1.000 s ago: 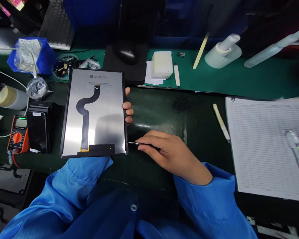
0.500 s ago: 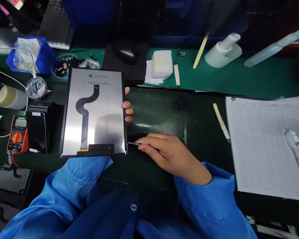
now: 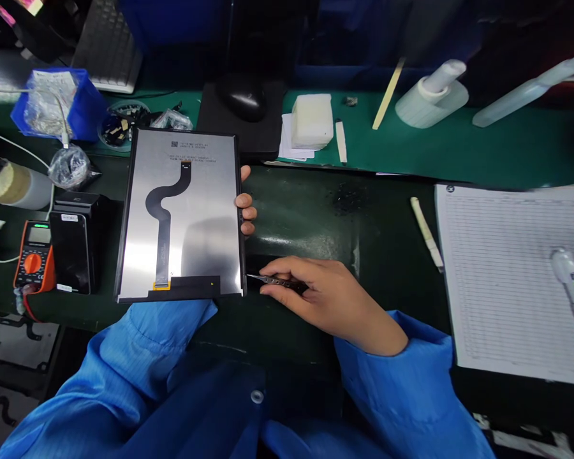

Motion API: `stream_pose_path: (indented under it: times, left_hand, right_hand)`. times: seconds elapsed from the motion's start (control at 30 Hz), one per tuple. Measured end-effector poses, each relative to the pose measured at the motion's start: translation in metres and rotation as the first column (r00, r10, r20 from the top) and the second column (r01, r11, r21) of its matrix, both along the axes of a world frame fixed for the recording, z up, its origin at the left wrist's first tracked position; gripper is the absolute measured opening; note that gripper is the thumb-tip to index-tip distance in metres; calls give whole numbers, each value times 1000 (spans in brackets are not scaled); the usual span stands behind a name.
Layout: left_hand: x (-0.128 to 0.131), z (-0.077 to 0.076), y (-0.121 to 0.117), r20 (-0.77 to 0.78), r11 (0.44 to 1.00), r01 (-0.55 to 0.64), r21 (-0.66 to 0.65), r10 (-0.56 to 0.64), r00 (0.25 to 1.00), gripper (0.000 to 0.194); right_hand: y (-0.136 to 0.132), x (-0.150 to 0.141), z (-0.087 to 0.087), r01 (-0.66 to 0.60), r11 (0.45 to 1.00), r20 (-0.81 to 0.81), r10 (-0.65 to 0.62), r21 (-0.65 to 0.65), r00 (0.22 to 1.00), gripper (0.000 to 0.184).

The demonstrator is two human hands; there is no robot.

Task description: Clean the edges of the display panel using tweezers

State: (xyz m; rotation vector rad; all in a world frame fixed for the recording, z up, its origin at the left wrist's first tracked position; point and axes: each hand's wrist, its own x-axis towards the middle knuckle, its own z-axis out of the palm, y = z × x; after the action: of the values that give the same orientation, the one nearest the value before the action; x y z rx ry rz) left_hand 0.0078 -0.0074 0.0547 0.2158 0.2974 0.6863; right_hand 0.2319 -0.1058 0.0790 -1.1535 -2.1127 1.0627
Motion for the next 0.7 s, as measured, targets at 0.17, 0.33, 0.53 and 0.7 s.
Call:
stream_pose_path:
  times: [0.17,0.33,0.53,0.7]
  left_hand:
    - [1,1,-1,-66,1000,-23,2,23,998,59]
    - [1,1,1,-68,1000,-17,7,18,998,58]
    - [2,-1,2,-48,1000,-5,19,6,999,54]
    - [2,2,2,-48,1000,-2,29,3,999,57]
  right_hand:
    - [2,-1,1,-22,998,-44,25,63,999,19]
    - [0,-1,2,-15,1000,-11,15,22,1000,19]
    - [1,-1,0,-27,995,-41,31,101,999,16]
    - [1,-1,2,-31,998,-16,31,46,999,20]
